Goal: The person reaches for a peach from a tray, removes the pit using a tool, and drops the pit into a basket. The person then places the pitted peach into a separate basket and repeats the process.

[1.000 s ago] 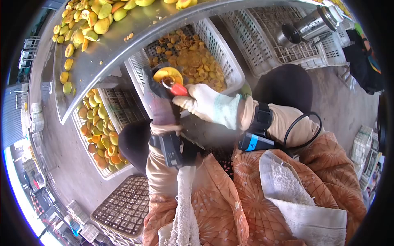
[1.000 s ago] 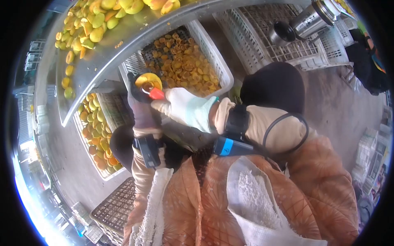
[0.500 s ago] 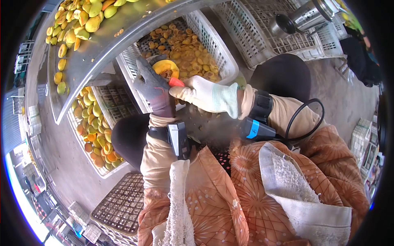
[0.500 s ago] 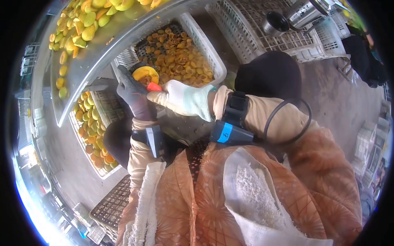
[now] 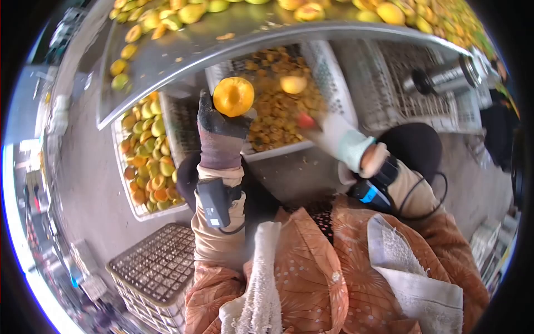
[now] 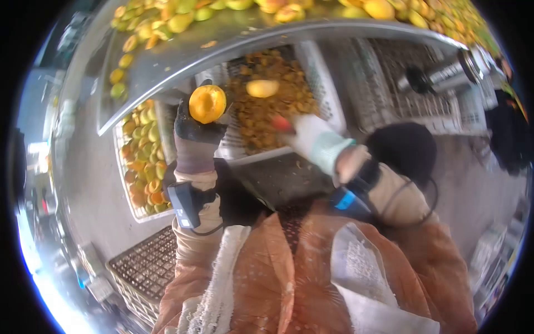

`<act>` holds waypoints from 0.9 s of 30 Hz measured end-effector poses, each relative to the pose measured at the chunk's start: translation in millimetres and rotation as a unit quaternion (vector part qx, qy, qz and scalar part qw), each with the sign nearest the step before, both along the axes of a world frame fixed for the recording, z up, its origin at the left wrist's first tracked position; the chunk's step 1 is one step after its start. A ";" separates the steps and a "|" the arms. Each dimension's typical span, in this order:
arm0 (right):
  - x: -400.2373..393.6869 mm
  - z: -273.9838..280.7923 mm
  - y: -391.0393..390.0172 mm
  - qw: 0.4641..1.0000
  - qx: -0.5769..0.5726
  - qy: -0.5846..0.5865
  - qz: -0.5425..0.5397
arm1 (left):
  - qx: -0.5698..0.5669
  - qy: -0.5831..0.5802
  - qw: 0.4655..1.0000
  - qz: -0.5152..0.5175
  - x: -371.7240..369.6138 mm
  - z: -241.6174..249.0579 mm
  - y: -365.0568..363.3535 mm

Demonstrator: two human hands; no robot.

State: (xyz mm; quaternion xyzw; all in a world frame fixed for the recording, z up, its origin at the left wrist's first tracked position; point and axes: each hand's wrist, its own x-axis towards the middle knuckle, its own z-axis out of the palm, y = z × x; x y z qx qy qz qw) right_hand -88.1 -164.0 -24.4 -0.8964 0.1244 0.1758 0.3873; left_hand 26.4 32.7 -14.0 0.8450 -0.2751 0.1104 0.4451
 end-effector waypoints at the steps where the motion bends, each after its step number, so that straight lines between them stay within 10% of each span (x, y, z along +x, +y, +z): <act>1: 3.4 -3.6 -10.7 0.971 -0.157 0.141 0.112 | -0.021 0.042 0.999 -0.014 7.5 8.2 17.7; 3: -13.2 -35.9 -19.2 0.948 -0.209 0.135 0.200 | 0.197 -0.155 0.968 -0.011 21.9 25.7 56.2; 5: -11.1 -18.8 -10.8 0.965 -0.195 0.091 0.152 | -0.015 0.034 0.999 -0.018 16.4 39.0 87.3; 6: -9.0 -19.2 -10.0 0.973 -0.198 0.059 0.101 | -0.317 0.264 0.910 -0.044 19.9 31.0 113.7; 7: -4.9 -20.9 -8.8 0.979 -0.195 0.024 0.051 | -0.319 0.243 0.916 -0.024 31.5 17.6 147.1; 9: 0.1 -13.1 -5.6 0.976 -0.215 -0.034 0.010 | 0.067 0.154 0.981 0.100 51.6 -7.3 207.2; 10: -0.3 -17.4 -6.8 0.978 -0.199 -0.065 0.003 | -0.097 0.237 0.962 0.089 53.1 -9.4 220.4; 12: 1.5 -21.6 -6.7 0.977 -0.196 -0.083 -0.001 | 0.099 0.036 0.984 0.145 81.4 -44.3 269.4; 13: 4.1 -21.8 -4.4 0.975 -0.203 -0.090 0.004 | -0.199 0.269 0.890 0.308 102.1 -51.1 272.1; 14: 6.9 -23.5 -1.5 0.974 -0.193 -0.120 -0.003 | -0.184 0.141 0.929 0.289 140.4 -101.3 313.7; 15: 9.4 -26.7 2.4 0.971 -0.184 -0.150 -0.013 | -0.259 0.250 0.869 0.339 155.8 -81.0 311.5; 19: 22.2 -34.9 10.1 0.981 -0.169 -0.095 -0.023 | 0.068 0.046 0.891 0.447 276.1 -132.4 387.6; 22: 31.8 -42.8 16.8 0.981 -0.159 -0.096 -0.063 | 0.490 0.116 0.837 0.214 327.7 -167.0 424.7; 25: 43.7 -51.3 18.1 0.970 -0.200 -0.141 -0.004 | 0.478 0.205 0.782 0.344 331.2 -197.2 402.7; 27: 45.3 -46.8 22.1 0.973 -0.207 -0.103 -0.006 | 0.394 0.261 0.839 0.270 351.8 -206.5 442.9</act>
